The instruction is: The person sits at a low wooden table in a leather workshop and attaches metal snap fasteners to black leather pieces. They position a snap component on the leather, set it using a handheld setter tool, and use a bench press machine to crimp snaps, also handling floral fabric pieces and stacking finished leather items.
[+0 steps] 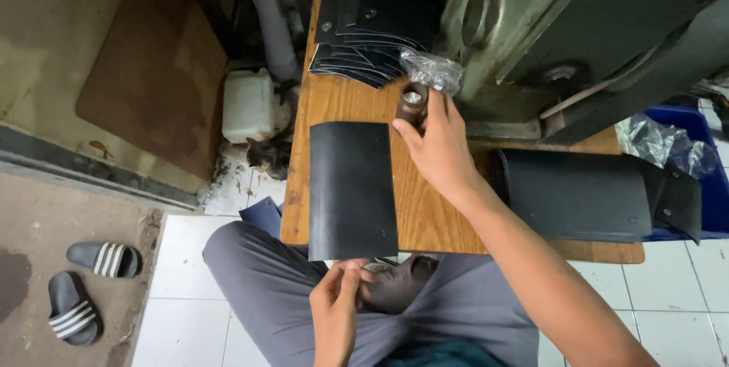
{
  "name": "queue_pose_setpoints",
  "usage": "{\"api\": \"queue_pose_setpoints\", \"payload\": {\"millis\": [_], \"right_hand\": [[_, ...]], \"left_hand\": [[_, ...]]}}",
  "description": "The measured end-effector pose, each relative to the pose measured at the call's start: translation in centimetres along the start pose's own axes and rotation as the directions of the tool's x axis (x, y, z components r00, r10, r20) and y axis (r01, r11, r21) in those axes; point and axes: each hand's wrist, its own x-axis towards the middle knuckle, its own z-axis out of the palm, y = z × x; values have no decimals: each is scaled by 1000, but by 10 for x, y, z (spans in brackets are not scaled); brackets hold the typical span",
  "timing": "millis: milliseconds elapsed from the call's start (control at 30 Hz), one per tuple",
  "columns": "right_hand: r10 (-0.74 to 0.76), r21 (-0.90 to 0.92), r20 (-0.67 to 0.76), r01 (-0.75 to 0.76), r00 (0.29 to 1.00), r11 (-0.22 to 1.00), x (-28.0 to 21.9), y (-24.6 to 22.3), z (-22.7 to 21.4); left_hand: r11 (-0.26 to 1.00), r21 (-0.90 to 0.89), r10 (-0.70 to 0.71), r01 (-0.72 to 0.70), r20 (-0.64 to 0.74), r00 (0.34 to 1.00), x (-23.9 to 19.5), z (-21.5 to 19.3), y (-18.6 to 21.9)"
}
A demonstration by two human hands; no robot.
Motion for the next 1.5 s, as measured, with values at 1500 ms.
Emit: {"api": "queue_pose_setpoints", "payload": {"millis": [1500], "right_hand": [[-91,-175,-42,83,995,981,-79,-5,-82]], "left_hand": [[843,356,362,-403,179,915,-2,78,92]]}}
